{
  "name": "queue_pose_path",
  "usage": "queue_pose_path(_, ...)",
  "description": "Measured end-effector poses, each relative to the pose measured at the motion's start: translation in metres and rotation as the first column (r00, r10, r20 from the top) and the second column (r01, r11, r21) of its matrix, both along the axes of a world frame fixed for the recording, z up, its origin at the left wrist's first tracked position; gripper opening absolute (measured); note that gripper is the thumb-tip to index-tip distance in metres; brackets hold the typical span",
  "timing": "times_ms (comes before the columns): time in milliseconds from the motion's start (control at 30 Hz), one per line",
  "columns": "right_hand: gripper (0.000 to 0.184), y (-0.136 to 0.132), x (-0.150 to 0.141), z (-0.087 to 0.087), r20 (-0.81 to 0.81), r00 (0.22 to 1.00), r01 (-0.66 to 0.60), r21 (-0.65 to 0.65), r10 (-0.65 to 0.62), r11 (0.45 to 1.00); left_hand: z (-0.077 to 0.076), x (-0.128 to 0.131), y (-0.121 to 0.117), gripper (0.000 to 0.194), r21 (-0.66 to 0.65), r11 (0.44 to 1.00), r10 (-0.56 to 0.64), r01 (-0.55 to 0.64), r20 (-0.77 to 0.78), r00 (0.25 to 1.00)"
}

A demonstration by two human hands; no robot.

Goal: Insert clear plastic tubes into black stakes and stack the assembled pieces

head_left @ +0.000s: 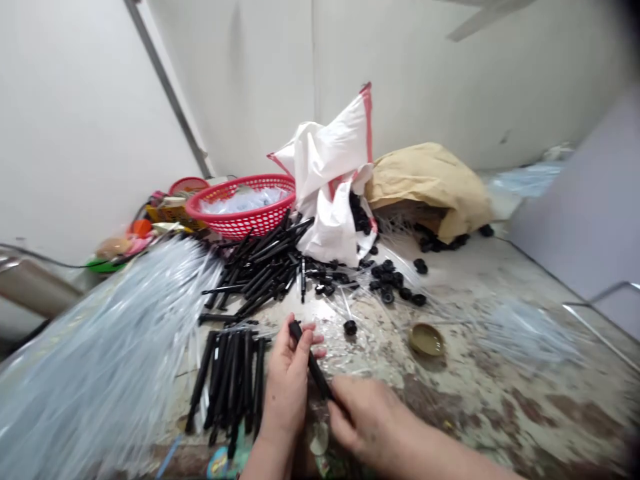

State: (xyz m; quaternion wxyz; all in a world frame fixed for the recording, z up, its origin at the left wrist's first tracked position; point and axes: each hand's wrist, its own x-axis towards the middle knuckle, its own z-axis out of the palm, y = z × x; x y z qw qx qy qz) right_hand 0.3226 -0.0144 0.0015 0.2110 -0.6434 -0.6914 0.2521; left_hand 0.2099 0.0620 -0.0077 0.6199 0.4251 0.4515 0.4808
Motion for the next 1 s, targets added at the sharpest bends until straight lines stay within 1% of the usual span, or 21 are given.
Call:
queue_pose_path(67, 0.013, -0.023, 0.006, -0.003, -0.022, 1.0, -0.014, -0.027, 0.013, 1.0, -0.002, 0.017, -0.012, 0.055, -0.076, 0.996, -0.04, 0.046, 0.077, 0.996)
queue_pose_path(133, 0.021, -0.036, 0.027, -0.002, -0.085, 0.995, 0.048, -0.078, -0.055, 0.996, -0.005, 0.027, -0.022, 0.051, -0.106, 0.988, -0.103, 0.113, 0.098, 0.99)
queue_pose_path(200, 0.03, -0.043, 0.062, 0.004, -0.151, 0.963, 0.205, -0.118, -0.221, 0.972, -0.008, 0.031, -0.027, 0.05, -0.131, 0.975, -0.17, 0.181, 0.087, 0.982)
queue_pose_path(233, 0.034, -0.046, 0.085, 0.006, -0.174, 0.931, 0.3, -0.136, -0.321, 0.944, -0.01, 0.032, -0.029, 0.049, -0.152, 0.965, -0.202, 0.212, 0.076, 0.976)
queue_pose_path(300, 0.038, -0.049, 0.136, 0.011, -0.183, 0.83, 0.498, -0.186, -0.528, 0.847, -0.014, 0.033, -0.032, 0.047, -0.199, 0.945, -0.251, 0.259, 0.066, 0.966)
queue_pose_path(333, 0.037, -0.049, 0.162, 0.011, -0.115, 0.801, 0.567, -0.165, -0.587, 0.807, -0.015, 0.033, -0.033, 0.047, -0.218, 0.935, -0.271, 0.279, 0.068, 0.96)
queue_pose_path(367, 0.035, -0.049, 0.187, 0.011, 0.016, 0.779, 0.625, -0.084, -0.626, 0.776, -0.016, 0.034, -0.035, 0.047, -0.232, 0.927, -0.287, 0.296, 0.073, 0.955)
queue_pose_path(400, 0.029, -0.048, 0.21, 0.009, 0.179, 0.753, 0.641, 0.015, -0.633, 0.767, -0.017, 0.035, -0.036, 0.047, -0.238, 0.922, -0.296, 0.307, 0.079, 0.952)
queue_pose_path(433, 0.022, -0.047, 0.23, 0.006, 0.23, 0.725, 0.655, 0.064, -0.65, 0.753, -0.017, 0.036, -0.038, 0.048, -0.24, 0.92, -0.299, 0.31, 0.084, 0.951)
queue_pose_path(467, 0.019, -0.045, 0.247, 0.002, 0.271, 0.702, 0.661, 0.098, -0.659, 0.744, -0.018, 0.038, -0.04, 0.05, -0.241, 0.92, -0.296, 0.308, 0.086, 0.951)
queue_pose_path(533, 0.013, -0.043, 0.269, -0.009, 0.326, 0.672, 0.66, 0.141, -0.664, 0.738, -0.019, 0.04, -0.042, 0.052, -0.248, 0.921, -0.287, 0.299, 0.085, 0.954)
queue_pose_path(600, 0.011, -0.041, 0.278, -0.02, 0.361, 0.67, 0.643, 0.155, -0.649, 0.75, -0.021, 0.041, -0.043, 0.051, -0.254, 0.919, -0.289, 0.302, 0.09, 0.953)
queue_pose_path(667, 0.012, -0.041, 0.28, -0.03, 0.371, 0.689, 0.615, 0.155, -0.623, 0.773, -0.022, 0.039, -0.042, 0.047, -0.249, 0.914, -0.304, 0.32, 0.103, 0.947)
queue_pose_path(733, 0.016, -0.042, 0.279, -0.032, 0.361, 0.713, 0.589, 0.157, -0.601, 0.793, -0.023, 0.036, -0.041, 0.042, -0.239, 0.908, -0.324, 0.345, 0.125, 0.938)
queue_pose_path(800, 0.02, -0.041, 0.275, -0.027, 0.34, 0.726, 0.575, 0.175, -0.597, 0.799, -0.024, 0.033, -0.04, 0.038, -0.22, 0.899, -0.35, 0.379, 0.158, 0.923)
queue_pose_path(867, 0.025, -0.04, 0.266, -0.015, 0.246, 0.737, 0.604, 0.179, -0.629, 0.777, -0.026, 0.03, -0.039, 0.037, -0.203, 0.891, -0.37, 0.405, 0.189, 0.909)
queue_pose_path(933, 0.03, -0.04, 0.247, -0.001, 0.08, 0.761, 0.635, 0.105, -0.643, 0.765, -0.027, 0.03, -0.039, 0.038, -0.197, 0.888, -0.377, 0.415, 0.203, 0.904)
queue_pose_path(1000, 0.029, -0.039, 0.223, 0.009, -0.069, 0.807, 0.588, -0.009, -0.587, 0.809, -0.028, 0.03, -0.04, 0.039, -0.198, 0.89, -0.369, 0.41, 0.214, 0.904)
